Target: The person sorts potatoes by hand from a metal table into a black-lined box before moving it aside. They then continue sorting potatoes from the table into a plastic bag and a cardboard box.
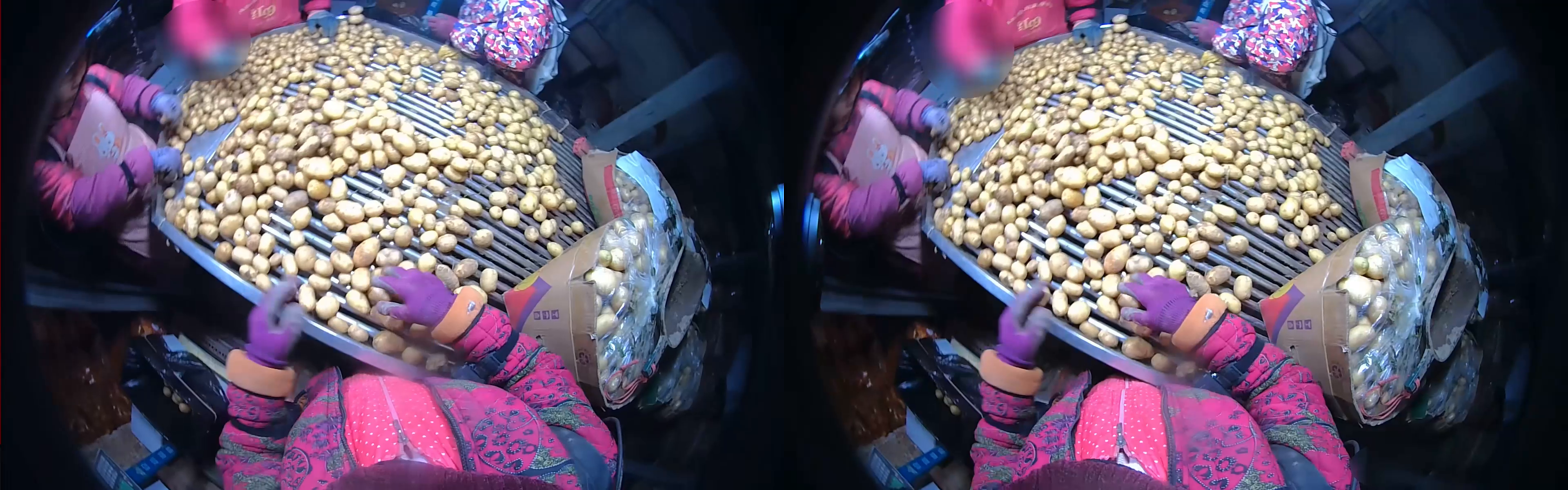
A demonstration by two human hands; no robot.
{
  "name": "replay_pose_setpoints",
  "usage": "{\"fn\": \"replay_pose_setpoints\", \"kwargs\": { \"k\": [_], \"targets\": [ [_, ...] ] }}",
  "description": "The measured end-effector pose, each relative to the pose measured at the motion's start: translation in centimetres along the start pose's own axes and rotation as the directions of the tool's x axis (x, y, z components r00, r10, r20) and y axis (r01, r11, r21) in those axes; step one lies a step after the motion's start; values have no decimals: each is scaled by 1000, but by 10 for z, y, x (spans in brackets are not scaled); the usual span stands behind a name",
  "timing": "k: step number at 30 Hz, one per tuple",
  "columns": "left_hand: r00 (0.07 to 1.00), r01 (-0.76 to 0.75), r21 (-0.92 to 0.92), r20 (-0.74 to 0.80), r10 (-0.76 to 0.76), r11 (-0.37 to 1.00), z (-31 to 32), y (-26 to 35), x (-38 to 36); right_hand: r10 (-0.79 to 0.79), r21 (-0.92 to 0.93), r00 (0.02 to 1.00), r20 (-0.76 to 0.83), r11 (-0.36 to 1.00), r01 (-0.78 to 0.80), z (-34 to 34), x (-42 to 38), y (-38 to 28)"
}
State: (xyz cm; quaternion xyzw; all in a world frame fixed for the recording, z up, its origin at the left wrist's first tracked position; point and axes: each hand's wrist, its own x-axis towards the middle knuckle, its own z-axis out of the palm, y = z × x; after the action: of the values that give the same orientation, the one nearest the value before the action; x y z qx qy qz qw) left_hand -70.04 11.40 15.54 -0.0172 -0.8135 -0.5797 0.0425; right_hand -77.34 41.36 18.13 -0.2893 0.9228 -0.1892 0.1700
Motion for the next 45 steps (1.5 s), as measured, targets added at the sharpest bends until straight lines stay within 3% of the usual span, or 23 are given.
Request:
{"fn": "replay_pose_setpoints", "kwargs": {
  "k": [2, 4, 6, 8, 10, 12, 14, 16, 18, 20, 22, 24, 27, 29, 30, 32, 34, 37, 39, 40, 42, 44, 45],
  "targets": [
    [943, -208, 80, 283, 178, 975, 32, 30, 24, 58, 383, 998, -22, 922, -45, -20, 17, 7],
    [874, -313, 93, 419, 248, 945, 56, 37, 35, 161, 298, 937, -309, 952, -65, -18, 53, 39],
    [839, -226, -5, 507, 198, 974, 71, 44, 46, 195, 245, 841, -505, 967, -77, -27, 93, 75],
    [823, -135, -56, 549, 143, 989, 79, 44, 53, 285, 201, 843, -457, 956, -215, -41, 123, 97],
    [807, -152, -106, 561, 185, 983, 87, 25, 61, 217, 69, 835, -505, 975, -212, -37, 147, 117],
    [818, -71, -72, 567, 99, 995, 89, 34, 69, 195, 19, 848, -492, 977, -214, -36, 160, 119],
    [858, 111, -181, 514, -3, 977, 93, 35, 75, 276, -137, 903, -329, 932, -334, -29, 167, 115],
    [850, 152, -231, 527, -8, 961, 97, 30, 82, 271, -122, 922, -275, 942, -313, -25, 177, 115],
    [748, 580, -398, 606, -271, 711, 100, 33, 92, 229, -169, 955, -187, 951, -261, -29, 179, 106],
    [747, 663, -640, 601, -284, 389, 99, 26, 98, 218, -207, 944, -248, 940, -271, -23, 181, 104],
    [735, 656, -729, 558, -384, 195, 95, 20, 107, 218, -248, 945, -246, 928, -278, -24, 185, 102],
    [758, 574, -818, 519, -394, 25, 91, 14, 109, 161, -108, 899, -408, 969, -223, -26, 171, 93],
    [803, 439, -878, 479, -354, -191, 95, 10, 115, -112, 1, 899, -423, 992, 124, -36, 138, 52],
    [828, 427, -887, 461, -319, -174, 98, 5, 117, -332, 274, 897, -291, 870, 411, -39, 134, 47],
    [852, 413, -898, 439, -285, -149, 97, 3, 119, -338, 269, 894, -296, 868, 417, -41, 142, 58],
    [737, 495, -852, 515, -438, -169, 81, 2, 114, -90, 256, 735, -672, 903, 345, -55, 171, 96],
    [789, 545, -817, 424, -445, 188, 83, 12, 103, 60, -46, 760, -648, 992, -117, -75, 193, 136],
    [815, 501, -844, 386, -433, 190, 84, 15, 101, 141, -207, 873, -468, 942, -264, -70, 201, 147],
    [765, 520, -854, 453, -458, 25, 82, 7, 101, 152, -315, 888, -434, 898, -307, -67, 203, 138],
    [685, 523, -837, 525, -506, -160, 82, 4, 103, 128, -345, 889, -440, 890, -299, -66, 203, 139],
    [724, 513, -850, 505, -469, -121, 86, 9, 103, 163, -295, 871, -462, 898, -325, -64, 202, 144],
    [579, 564, -812, 518, -630, -149, 85, 16, 105, 196, -237, 852, -486, 908, -345, -65, 206, 149],
    [702, 574, -814, 437, -562, 85, 88, 10, 97, 222, -201, 841, -493, 912, -359, -65, 209, 150]
  ]
}}
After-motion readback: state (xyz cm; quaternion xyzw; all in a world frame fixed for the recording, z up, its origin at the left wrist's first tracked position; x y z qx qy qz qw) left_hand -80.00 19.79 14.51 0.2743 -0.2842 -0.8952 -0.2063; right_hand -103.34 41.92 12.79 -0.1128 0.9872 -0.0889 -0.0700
